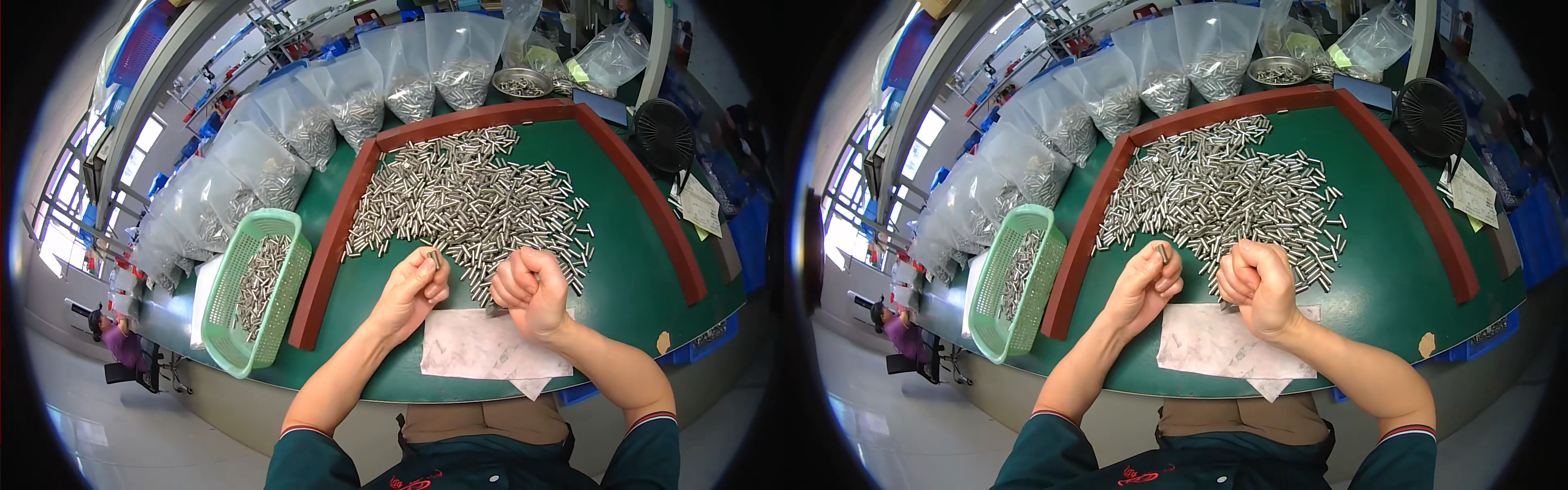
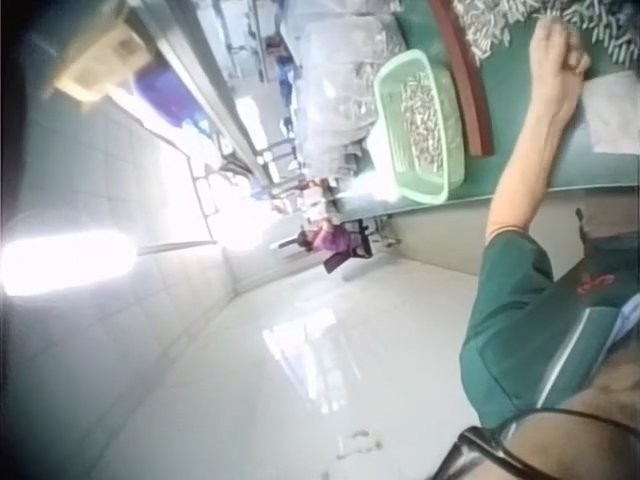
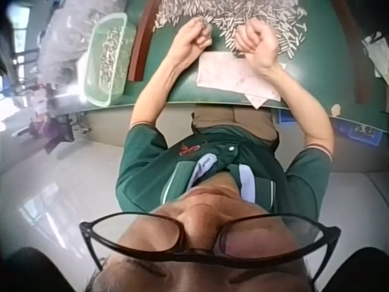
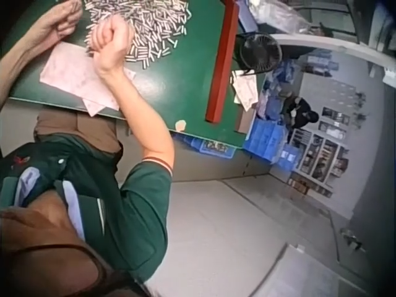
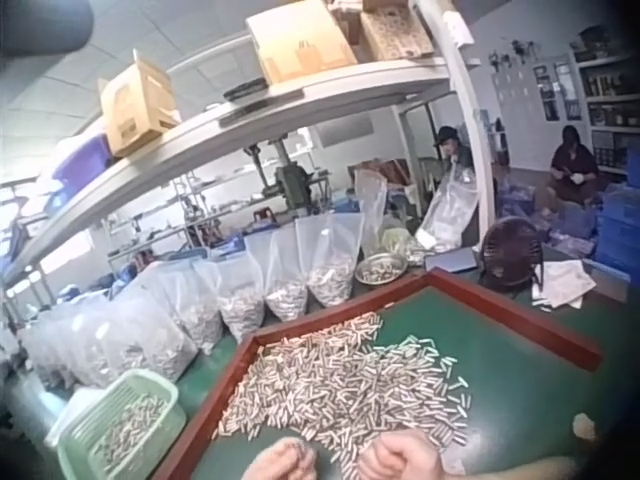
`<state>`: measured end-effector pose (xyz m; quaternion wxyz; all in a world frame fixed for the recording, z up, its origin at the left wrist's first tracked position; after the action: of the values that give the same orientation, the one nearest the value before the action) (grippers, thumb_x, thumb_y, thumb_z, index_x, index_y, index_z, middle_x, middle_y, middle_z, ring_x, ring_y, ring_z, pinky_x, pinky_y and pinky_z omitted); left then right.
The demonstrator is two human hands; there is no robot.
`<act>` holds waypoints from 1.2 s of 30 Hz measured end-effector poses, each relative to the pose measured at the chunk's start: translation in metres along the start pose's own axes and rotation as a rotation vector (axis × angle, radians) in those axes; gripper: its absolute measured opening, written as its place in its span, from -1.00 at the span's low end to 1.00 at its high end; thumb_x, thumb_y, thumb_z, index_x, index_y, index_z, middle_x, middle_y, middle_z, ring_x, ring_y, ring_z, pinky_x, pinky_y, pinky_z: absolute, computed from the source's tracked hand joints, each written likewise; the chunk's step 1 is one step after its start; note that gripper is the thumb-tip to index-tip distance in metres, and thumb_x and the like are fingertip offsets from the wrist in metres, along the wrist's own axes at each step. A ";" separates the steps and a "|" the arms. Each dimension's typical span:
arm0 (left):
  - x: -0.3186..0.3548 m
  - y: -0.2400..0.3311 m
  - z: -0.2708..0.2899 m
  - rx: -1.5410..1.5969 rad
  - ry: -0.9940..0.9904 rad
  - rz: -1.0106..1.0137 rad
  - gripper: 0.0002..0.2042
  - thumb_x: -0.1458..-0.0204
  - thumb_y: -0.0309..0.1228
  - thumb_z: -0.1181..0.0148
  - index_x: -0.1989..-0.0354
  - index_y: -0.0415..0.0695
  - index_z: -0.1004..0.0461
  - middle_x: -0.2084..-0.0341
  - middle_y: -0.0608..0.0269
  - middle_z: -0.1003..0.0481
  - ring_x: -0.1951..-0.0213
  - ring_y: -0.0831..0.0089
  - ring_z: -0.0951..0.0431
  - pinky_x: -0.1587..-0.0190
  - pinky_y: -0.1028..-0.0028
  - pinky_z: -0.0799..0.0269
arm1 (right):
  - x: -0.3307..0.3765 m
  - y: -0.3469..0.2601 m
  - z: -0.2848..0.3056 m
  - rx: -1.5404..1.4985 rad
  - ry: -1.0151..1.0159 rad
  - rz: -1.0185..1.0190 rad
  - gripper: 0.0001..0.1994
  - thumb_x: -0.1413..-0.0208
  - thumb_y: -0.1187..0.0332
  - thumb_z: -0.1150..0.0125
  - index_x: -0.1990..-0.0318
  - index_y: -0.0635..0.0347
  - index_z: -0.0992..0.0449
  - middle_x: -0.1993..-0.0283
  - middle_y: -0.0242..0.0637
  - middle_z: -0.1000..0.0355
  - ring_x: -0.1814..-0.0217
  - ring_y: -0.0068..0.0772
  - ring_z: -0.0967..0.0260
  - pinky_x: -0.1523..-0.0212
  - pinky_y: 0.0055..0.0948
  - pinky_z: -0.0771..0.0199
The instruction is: Inspecting and processing small metal pins at a hardware manufacturing workstation.
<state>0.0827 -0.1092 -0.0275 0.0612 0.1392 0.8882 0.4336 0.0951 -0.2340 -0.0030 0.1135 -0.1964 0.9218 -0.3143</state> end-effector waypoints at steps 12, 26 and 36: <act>0.012 -0.021 0.009 0.197 0.120 0.319 -0.75 -0.07 -0.39 0.14 0.19 -0.31 -0.33 0.46 0.13 -0.43 0.72 0.71 -0.07 0.64 0.72 -0.03 | -0.004 0.003 0.003 0.034 0.025 -0.026 -0.60 -0.05 0.29 0.27 0.83 0.05 0.04 0.87 -0.49 0.14 0.83 -0.64 0.32 0.76 -0.56 0.27; 0.011 -0.011 0.023 0.183 0.309 0.251 -0.70 -0.08 -0.21 0.13 0.59 -0.16 -0.27 0.56 0.15 -0.34 0.69 0.62 -0.09 0.60 0.62 -0.06 | -0.004 0.003 0.005 0.050 0.046 -0.028 -0.59 -0.05 0.27 0.28 0.83 0.03 0.05 0.87 -0.49 0.14 0.83 -0.63 0.32 0.76 -0.56 0.27; -0.004 0.056 0.037 -1.440 0.494 -0.347 -0.90 0.13 -0.50 -0.12 0.40 -0.18 -0.47 0.88 0.33 -0.19 0.78 0.61 -0.14 0.66 0.59 -0.10 | -0.004 0.008 0.004 0.037 0.036 -0.036 -0.61 -0.03 0.30 0.26 0.82 0.05 0.04 0.87 -0.49 0.14 0.82 -0.65 0.33 0.77 -0.58 0.28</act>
<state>0.1063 -0.0496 -0.0064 0.0037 -0.1764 0.3849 0.9059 0.0975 -0.2294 -0.0107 0.0948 -0.2051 0.9141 -0.3367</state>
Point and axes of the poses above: each hand's wrist, its own x-axis away from the middle knuckle, its own z-axis out of the back of the hand, y = z × x, the point moved 8 cm from there along -x, towards the middle knuckle
